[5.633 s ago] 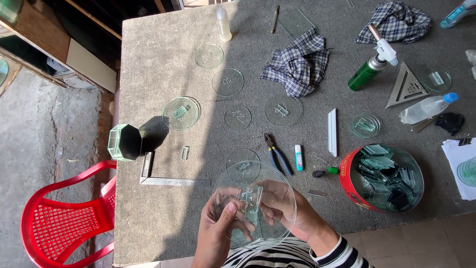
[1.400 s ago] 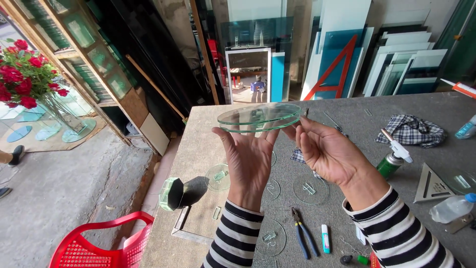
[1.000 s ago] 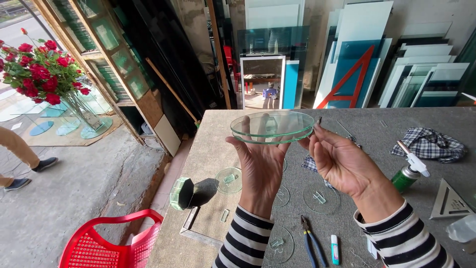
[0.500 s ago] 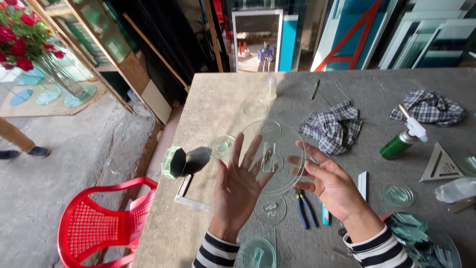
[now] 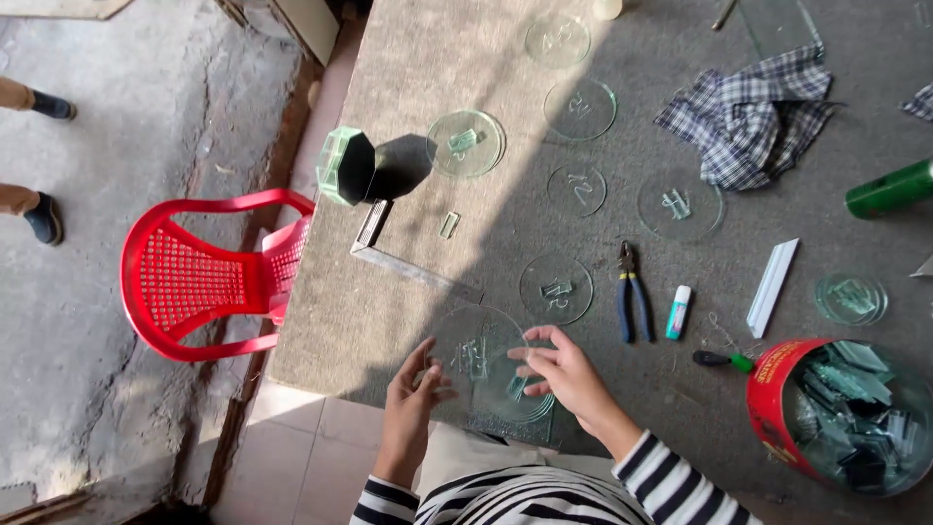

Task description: Inspecting circular glass pieces for defects, stacking them, measuring dimensions with a tape measure, and using a blowtorch to heat a metal lid.

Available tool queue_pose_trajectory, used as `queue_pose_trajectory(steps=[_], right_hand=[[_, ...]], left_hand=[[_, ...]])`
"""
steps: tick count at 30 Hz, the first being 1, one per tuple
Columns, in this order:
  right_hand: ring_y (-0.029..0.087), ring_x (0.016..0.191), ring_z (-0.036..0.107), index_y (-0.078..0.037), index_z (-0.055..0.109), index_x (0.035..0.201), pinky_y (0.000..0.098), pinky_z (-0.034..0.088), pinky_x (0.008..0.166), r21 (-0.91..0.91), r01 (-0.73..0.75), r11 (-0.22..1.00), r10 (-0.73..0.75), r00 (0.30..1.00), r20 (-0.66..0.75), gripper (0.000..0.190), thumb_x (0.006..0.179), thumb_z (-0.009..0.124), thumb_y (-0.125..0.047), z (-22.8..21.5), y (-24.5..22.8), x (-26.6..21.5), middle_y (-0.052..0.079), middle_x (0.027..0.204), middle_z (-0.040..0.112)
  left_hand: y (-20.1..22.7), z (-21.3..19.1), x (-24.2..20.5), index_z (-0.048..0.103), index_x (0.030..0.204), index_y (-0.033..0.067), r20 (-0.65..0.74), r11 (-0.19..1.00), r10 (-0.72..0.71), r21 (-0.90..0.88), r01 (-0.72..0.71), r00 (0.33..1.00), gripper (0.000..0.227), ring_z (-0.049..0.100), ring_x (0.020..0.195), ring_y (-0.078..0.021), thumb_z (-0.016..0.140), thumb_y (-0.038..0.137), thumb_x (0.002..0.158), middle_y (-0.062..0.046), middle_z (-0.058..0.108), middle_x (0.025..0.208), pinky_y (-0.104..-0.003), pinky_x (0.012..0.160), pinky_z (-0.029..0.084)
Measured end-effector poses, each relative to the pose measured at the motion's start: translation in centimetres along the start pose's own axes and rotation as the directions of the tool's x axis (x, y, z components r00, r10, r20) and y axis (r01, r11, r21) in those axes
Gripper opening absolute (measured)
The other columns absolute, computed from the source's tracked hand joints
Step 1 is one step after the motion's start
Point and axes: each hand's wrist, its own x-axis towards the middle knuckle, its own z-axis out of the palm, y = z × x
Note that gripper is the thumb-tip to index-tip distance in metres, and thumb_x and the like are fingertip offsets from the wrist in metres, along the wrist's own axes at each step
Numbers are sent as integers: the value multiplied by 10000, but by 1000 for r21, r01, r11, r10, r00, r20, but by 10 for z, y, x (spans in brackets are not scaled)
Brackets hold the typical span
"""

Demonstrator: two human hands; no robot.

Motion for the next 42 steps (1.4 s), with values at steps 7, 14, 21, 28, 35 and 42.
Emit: queue_pose_trajectory(steps=[7,14,21,28,35,42], right_hand=[[173,890,724,-119,578,1273,352,682,746,-134,-129,983,137,989,50,186,1093,537,-97,102,86,107,178,1327,803],[400,1096,779,-29,610,1463,514,724,831,-104,-106,989,89,984,-152,506,962,632,38,146,115,127,327,1483,639],[517,1297,684,-16,591,1558,591,650,983,-146,-121,982,82,965,-251,525,1035,569,19,134,86,95,365,1567,537],[461,1307,704,-74,657,1530,564,650,1012,-279,-179,944,125,972,-200,490,1043,624,-40,129,101,78,312,1533,609],[428,1179,770,-77,688,1494,496,684,912,-381,-129,916,55,979,-197,495,1000,686,-90,135,114,83,301,1398,713],[220,895,843,-182,829,1231,369,666,782,-557,-59,828,-109,958,-264,307,942,786,-276,132,116,117,80,1041,870]], left_hand=[[-58,-128,79,681,1415,74,-284,979,56,202,2,957,379,701,812,-219,660,9,1042,-125,755,1113,-374,658,668],[-79,-198,130,775,1401,305,-213,739,178,674,13,961,478,817,1078,-284,759,122,960,-95,769,1247,-429,931,660],[-61,-251,107,792,1343,274,-312,791,134,605,88,940,396,799,1115,-268,698,129,987,-73,737,1209,-388,892,678],[-93,-248,86,796,1271,124,-249,861,105,508,37,963,305,774,983,-275,693,84,987,-147,741,1148,-352,752,681],[-92,-230,84,828,1263,146,-253,848,133,529,22,958,314,800,880,-231,743,72,969,-110,787,1030,-353,704,654],[-85,-212,110,870,1156,188,-262,820,147,571,31,954,219,806,780,-196,840,191,940,-92,862,904,-316,685,641]])
